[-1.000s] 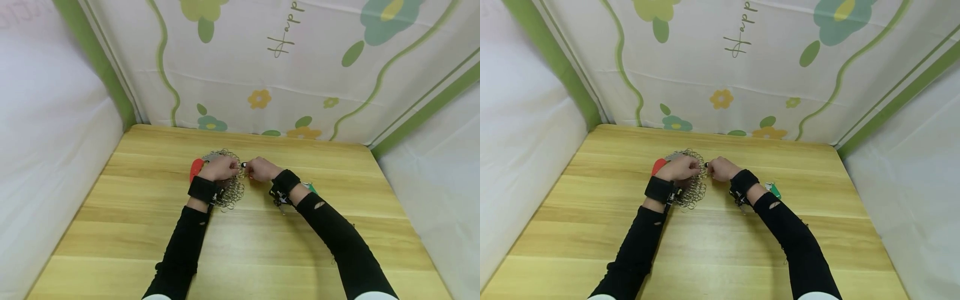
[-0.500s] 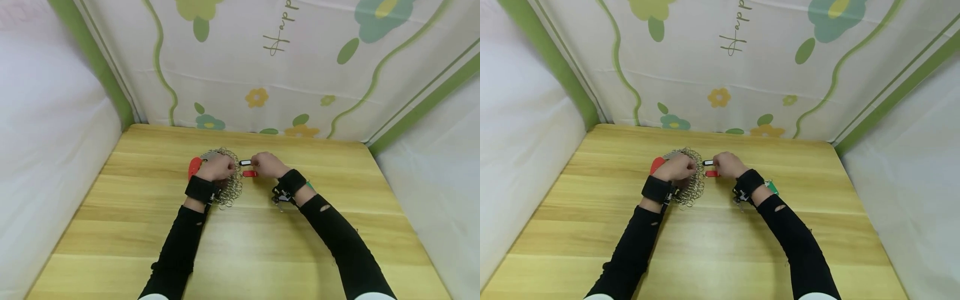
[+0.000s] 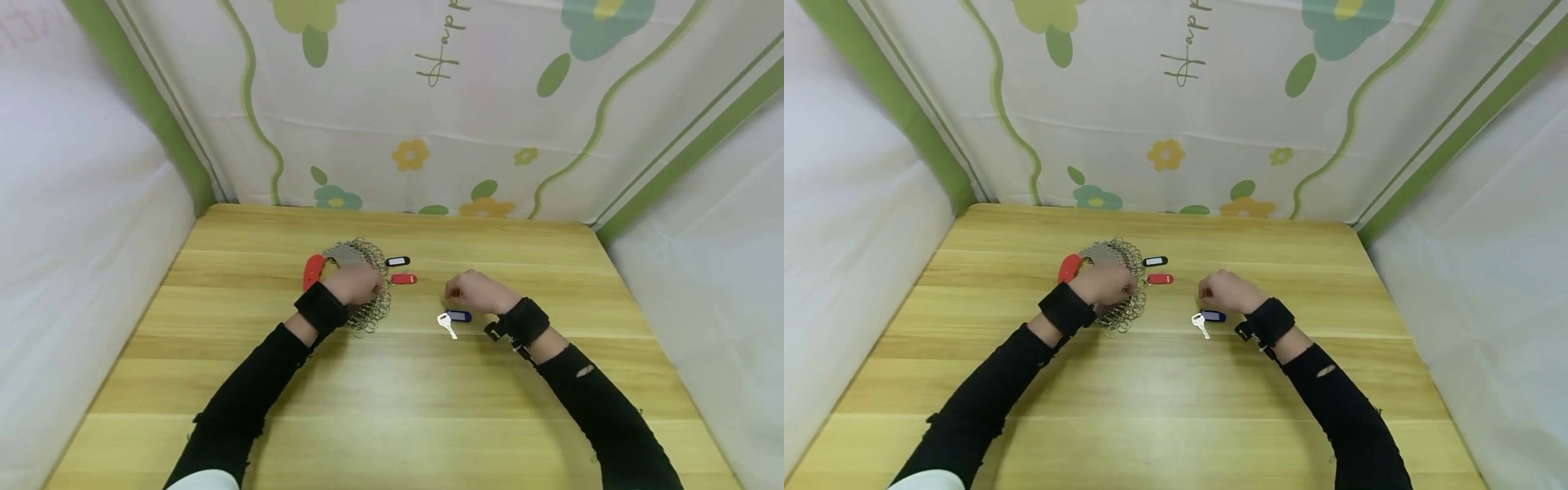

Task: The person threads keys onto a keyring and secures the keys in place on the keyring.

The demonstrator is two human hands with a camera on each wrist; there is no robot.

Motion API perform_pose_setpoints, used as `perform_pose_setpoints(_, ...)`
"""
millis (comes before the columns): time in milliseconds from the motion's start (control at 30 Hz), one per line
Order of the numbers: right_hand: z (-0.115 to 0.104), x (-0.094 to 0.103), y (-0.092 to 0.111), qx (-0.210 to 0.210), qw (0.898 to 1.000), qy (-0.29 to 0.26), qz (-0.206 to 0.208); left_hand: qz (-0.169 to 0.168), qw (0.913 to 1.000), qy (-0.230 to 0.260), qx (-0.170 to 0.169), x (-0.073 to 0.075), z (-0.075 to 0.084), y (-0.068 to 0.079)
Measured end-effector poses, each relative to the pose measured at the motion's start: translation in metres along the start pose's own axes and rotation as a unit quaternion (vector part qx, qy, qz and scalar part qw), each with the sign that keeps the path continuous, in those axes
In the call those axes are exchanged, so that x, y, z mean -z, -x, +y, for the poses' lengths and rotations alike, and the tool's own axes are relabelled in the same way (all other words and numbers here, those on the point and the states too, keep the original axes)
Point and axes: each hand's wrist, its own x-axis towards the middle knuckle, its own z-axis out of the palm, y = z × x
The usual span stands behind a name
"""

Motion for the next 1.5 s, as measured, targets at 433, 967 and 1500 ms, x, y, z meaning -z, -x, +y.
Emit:
perform_pose_setpoints(433,-0.001,-0.023,0.009,0.038,0.999,0.021,0.006,-0.019,0.9955,-0.093,0.012,-0.008,0.014,-0.021)
perform_pose_setpoints(967,-0.007,-0.021,-0.002,0.022,0.999,0.001,0.045,0.0,0.9987,0.021,0.045,-0.015,0.015,-0.029)
perform_pose_setpoints(1500,-0.014,-0.012,-0.023,-0.067,0.988,-0.112,0.081,0.017,0.9888,0.119,0.087,-0.014,0.006,-0.04)
